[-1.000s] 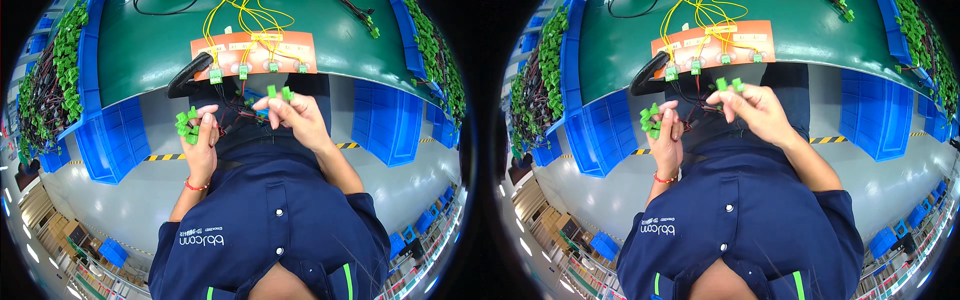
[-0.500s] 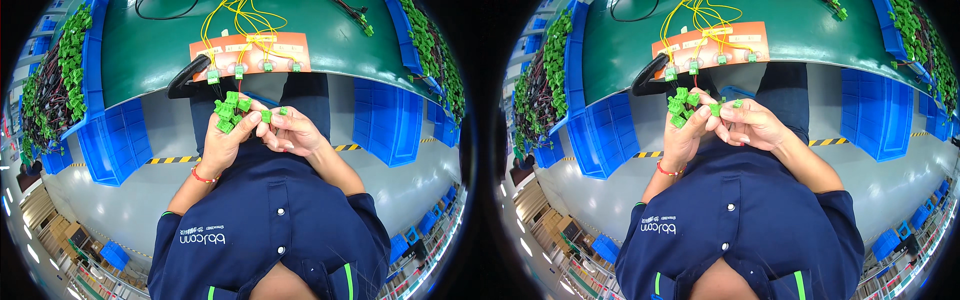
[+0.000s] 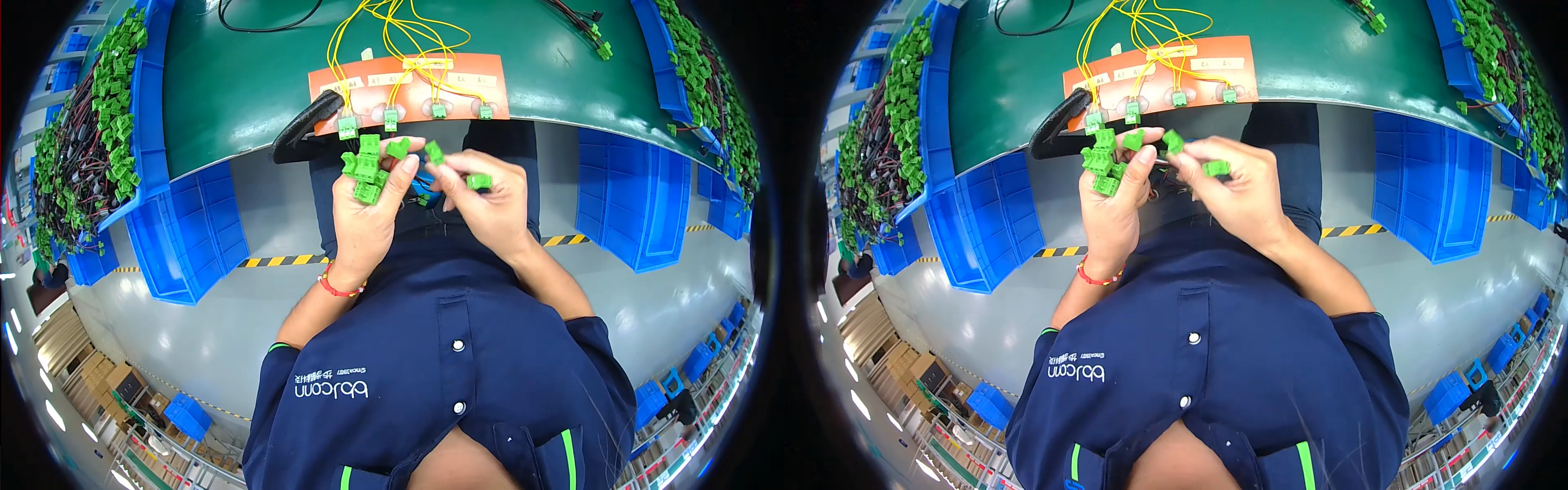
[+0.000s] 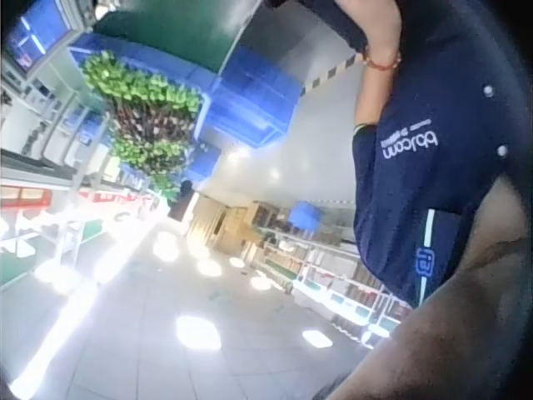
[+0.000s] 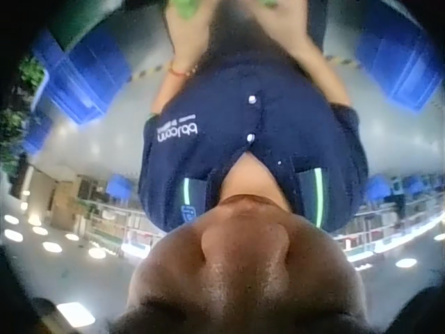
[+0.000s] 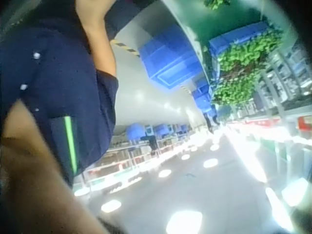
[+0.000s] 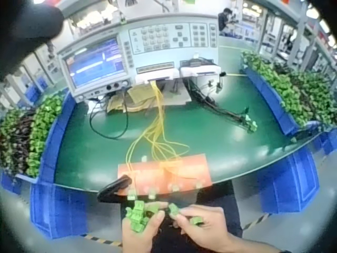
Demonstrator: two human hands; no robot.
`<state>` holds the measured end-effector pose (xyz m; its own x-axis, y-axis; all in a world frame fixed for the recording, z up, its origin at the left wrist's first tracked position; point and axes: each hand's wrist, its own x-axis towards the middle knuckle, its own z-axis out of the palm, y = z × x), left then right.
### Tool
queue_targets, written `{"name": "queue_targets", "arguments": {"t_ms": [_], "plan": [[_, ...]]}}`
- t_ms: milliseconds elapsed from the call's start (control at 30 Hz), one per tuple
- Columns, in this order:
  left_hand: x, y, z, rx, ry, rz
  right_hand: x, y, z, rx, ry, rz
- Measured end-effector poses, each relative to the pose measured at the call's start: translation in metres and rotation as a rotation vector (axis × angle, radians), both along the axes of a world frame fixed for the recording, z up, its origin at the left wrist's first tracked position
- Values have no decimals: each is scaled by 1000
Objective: The person repeatedly picks up green electrical connectors from blue bins, connects them to wires on a test board, and places them back into the bins. The process involves handling multiple connectors and wires in a repetitive assembly or testing loop.
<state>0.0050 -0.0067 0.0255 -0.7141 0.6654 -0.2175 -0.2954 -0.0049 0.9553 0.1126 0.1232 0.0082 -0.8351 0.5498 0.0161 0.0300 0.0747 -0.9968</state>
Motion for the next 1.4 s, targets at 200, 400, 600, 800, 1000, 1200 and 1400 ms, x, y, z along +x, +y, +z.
{"name": "queue_targets", "arguments": {"t_ms": [200,400,600,800,1000,1200,1400], "plan": [[4,-11,-12,45,-28,124,-16,6,0,-311,-68,-94],[5,-31,-22,46,-32,190,-22,0,-1,-565,44,-117],[4,-46,-32,44,-57,305,-23,-10,-5,-506,88,-194],[-1,-48,-40,26,-80,339,-23,-10,-3,-589,96,-209],[-3,-43,-44,-70,-161,217,-25,-6,0,-488,39,-151],[-4,-39,-49,-106,-170,115,-24,1,-2,-269,-23,-114],[-1,-40,-56,-153,-174,45,-25,8,1,-333,-53,-95]]}}
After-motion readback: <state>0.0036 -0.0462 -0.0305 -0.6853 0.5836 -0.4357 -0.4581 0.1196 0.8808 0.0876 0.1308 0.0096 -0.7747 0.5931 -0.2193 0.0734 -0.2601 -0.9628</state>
